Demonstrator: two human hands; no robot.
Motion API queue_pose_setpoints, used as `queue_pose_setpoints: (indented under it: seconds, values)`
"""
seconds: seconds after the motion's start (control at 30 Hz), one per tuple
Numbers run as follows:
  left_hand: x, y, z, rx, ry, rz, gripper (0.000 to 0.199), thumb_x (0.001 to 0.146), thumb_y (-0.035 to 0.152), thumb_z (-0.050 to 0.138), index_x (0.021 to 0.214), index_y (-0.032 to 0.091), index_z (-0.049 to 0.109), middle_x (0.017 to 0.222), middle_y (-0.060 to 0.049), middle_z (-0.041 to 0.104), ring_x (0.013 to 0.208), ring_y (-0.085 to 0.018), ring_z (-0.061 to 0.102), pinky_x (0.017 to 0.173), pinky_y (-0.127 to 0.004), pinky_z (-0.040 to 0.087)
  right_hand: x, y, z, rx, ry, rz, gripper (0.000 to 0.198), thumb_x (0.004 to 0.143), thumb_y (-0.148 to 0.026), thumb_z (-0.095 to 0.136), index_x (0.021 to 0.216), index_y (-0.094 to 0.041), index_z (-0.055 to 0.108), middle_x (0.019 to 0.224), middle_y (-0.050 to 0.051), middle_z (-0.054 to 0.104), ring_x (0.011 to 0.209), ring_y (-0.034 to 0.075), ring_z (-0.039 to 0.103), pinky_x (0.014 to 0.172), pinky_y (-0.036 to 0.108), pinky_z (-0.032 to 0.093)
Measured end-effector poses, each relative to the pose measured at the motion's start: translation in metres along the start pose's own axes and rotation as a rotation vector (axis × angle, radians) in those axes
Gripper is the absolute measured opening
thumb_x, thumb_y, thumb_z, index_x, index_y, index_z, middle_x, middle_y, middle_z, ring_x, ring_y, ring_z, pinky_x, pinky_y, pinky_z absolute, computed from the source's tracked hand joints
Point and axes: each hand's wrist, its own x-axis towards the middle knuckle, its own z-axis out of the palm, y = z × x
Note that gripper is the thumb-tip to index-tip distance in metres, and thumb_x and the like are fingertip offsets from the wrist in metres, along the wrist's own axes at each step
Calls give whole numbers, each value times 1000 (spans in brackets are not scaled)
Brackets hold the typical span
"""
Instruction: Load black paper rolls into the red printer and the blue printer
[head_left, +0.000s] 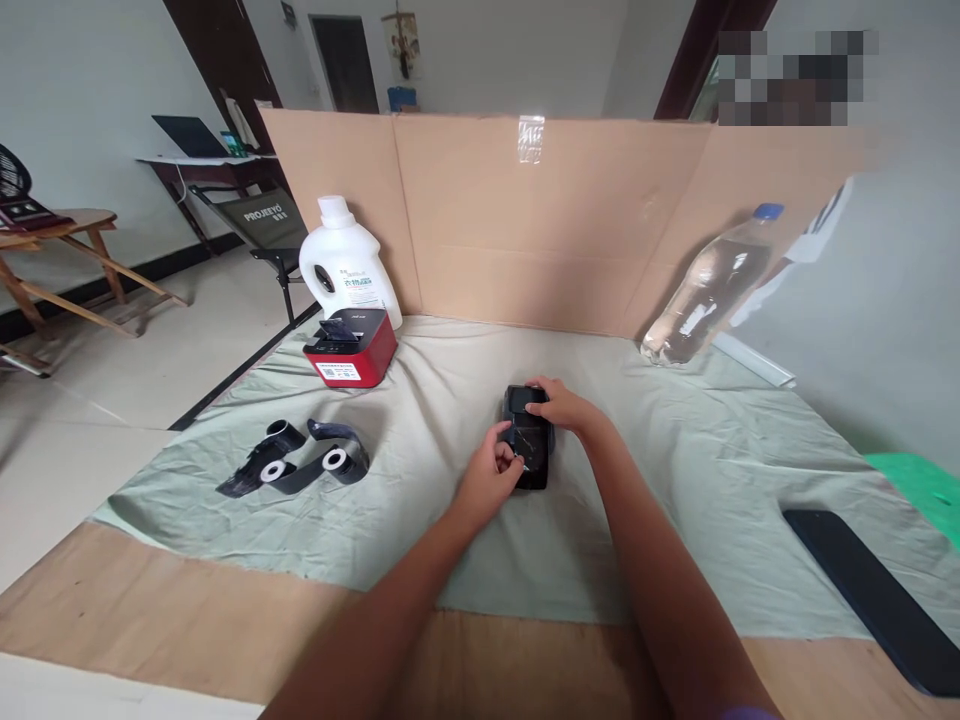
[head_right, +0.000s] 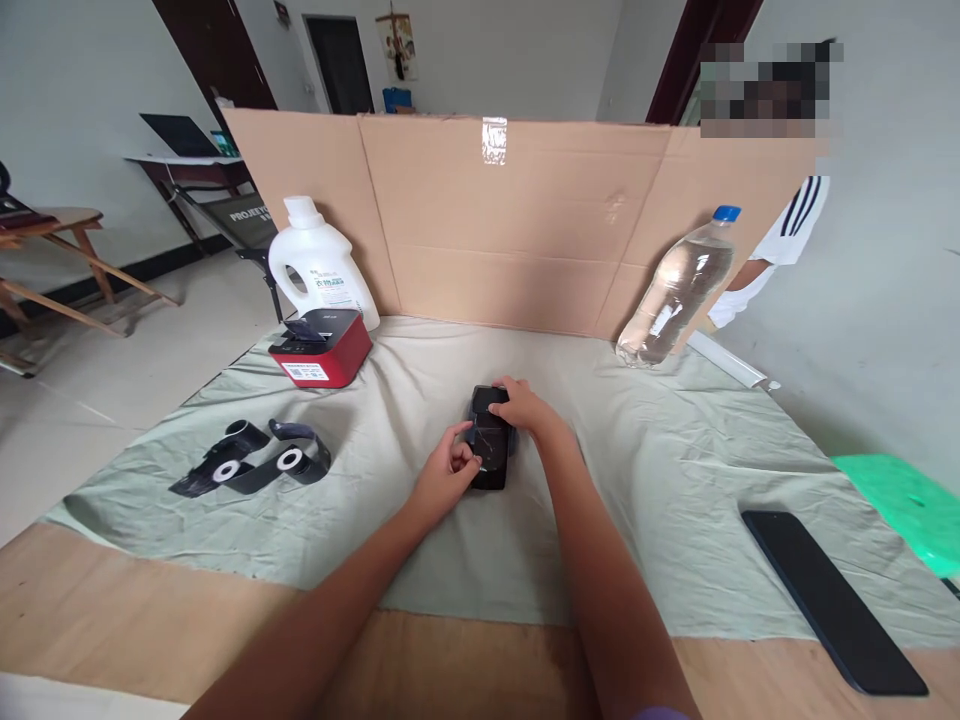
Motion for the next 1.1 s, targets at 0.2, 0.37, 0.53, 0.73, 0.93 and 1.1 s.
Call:
queue_pose_setpoints:
  seconds: [0.2, 0.37, 0.53, 0.73, 0.93, 1.1]
  values:
    - [4, 3, -6, 110, 48, 35, 56, 87, 31, 61, 138, 15, 45, 63, 9, 43, 57, -10, 43, 60, -23, 38, -3, 0, 6, 73, 44, 58, 53, 86, -24, 63, 138, -20, 52, 142, 17, 45, 116, 23, 59, 103, 34, 44]
    - [9, 13, -23, 213, 171, 101, 46, 89, 36, 57, 130, 15, 53, 61, 8, 39, 58, -12, 43, 61, -25, 38, -2, 2, 9, 104, 99, 80, 57, 83, -26, 67, 138, -17, 53, 141, 17, 50, 120, 25, 58, 102, 36, 45]
    - [15, 8, -31, 296, 196, 128, 41, 89, 33, 57, 126, 16, 58, 68, 5, 51, 61, -12, 49, 65, -25, 42, 1, 10, 8, 198, 107, 69, 66, 79, -28, 73, 139, -12, 52, 136, 18, 58, 120, 28, 59, 101, 36, 46]
    - [29, 2, -31, 299, 160, 112, 45, 89, 33, 62, 130, 15, 62, 91, -5, 68, 63, -11, 57, 64, -25, 50, -3, 14, 6, 288, 149, 92, 59, 80, -28, 71, 136, -12, 57, 114, 16, 72, 92, 25, 69, 83, 34, 53]
    - [58, 1, -17, 127, 25, -235, 61, 99, 37, 52, 152, 9, 43, 44, 9, 43, 34, -11, 44, 37, -22, 40, -49, 29, 40, 330, 392, -21, 40, 101, -35, 37, 118, -18, 70, 116, 11, 73, 106, 22, 65, 97, 33, 47]
    - [65, 1, -11, 84, 56, -219, 63, 96, 41, 59, 151, 13, 45, 42, 9, 44, 36, -10, 46, 39, -20, 44, -70, 44, 66, 534, 518, -259, 49, 102, -44, 31, 121, -20, 69, 114, 8, 73, 103, 21, 66, 97, 33, 48]
